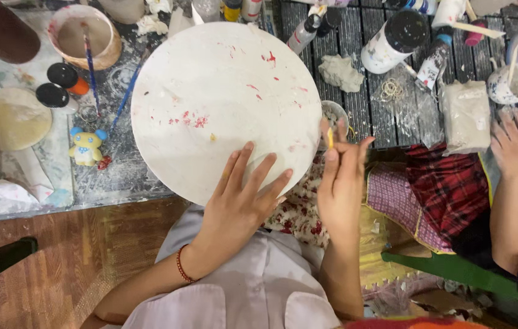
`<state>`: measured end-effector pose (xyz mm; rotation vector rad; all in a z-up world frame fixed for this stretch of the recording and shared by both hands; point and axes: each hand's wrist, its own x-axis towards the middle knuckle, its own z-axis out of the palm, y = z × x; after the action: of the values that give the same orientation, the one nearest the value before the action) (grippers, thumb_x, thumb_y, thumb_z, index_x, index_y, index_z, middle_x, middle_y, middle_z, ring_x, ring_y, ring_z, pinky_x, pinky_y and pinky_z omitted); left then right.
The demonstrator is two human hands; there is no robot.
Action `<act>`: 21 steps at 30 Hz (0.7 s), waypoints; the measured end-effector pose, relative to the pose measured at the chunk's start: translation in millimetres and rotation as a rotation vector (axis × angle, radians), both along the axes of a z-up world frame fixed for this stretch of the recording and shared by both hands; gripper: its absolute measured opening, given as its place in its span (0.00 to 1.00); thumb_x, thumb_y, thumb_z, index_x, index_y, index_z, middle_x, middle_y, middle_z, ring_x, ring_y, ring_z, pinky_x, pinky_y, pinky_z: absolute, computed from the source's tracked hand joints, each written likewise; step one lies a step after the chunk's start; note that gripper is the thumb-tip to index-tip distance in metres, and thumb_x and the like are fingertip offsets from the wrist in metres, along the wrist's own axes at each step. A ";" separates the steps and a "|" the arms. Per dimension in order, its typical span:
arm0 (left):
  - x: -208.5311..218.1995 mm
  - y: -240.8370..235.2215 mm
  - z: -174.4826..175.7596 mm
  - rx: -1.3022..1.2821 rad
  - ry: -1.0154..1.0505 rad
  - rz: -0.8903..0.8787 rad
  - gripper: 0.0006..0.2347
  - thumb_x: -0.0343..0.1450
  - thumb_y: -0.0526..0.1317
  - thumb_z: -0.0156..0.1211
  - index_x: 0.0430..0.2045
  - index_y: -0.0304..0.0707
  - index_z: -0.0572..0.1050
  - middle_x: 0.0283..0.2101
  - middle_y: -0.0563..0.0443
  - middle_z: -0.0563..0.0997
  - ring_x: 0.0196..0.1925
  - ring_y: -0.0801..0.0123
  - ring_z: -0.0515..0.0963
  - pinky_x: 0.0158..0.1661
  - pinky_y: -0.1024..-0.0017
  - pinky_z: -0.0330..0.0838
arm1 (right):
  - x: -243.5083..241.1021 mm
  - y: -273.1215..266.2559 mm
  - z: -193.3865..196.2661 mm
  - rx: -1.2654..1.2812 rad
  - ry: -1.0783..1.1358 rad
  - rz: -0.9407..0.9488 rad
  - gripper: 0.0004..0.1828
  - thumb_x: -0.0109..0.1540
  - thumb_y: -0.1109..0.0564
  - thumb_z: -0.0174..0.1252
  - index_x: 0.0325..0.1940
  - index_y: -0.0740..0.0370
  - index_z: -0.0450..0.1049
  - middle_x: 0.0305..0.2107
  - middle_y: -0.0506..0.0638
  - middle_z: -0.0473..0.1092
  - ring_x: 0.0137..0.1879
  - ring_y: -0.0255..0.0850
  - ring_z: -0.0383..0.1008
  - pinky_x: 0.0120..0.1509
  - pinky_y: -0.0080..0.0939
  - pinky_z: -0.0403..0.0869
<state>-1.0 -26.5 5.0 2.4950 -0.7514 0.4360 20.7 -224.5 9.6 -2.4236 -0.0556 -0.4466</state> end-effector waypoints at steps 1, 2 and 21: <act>0.5 1.2 2.6 -0.002 -0.002 -0.013 0.21 0.69 0.43 0.65 0.59 0.49 0.75 0.65 0.45 0.69 0.71 0.39 0.65 0.69 0.48 0.63 | -3.3 0.3 -3.3 0.021 -0.004 0.021 0.10 0.76 0.57 0.40 0.50 0.67 0.62 0.64 0.71 0.67 0.78 0.66 0.57 0.86 0.63 0.38; 1.0 3.2 5.8 -0.005 -0.003 -0.026 0.21 0.68 0.42 0.65 0.57 0.51 0.75 0.66 0.46 0.69 0.71 0.40 0.65 0.70 0.49 0.63 | -6.5 0.9 -6.1 0.043 -0.007 0.043 0.10 0.76 0.57 0.40 0.49 0.67 0.62 0.63 0.70 0.68 0.78 0.63 0.59 0.86 0.63 0.36; 18.2 -25.2 12.2 0.088 0.064 -0.033 0.34 0.65 0.45 0.67 0.64 0.24 0.65 0.69 0.32 0.64 0.73 0.42 0.61 0.69 0.55 0.60 | -24.3 -17.3 3.0 0.182 -0.106 0.166 0.06 0.77 0.61 0.33 0.48 0.64 0.56 0.63 0.64 0.71 0.82 0.55 0.57 0.89 0.59 0.37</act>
<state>17.2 -51.6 17.1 2.5609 -0.8015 0.3166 -3.6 -241.8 12.5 -2.1953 -0.2500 -0.4814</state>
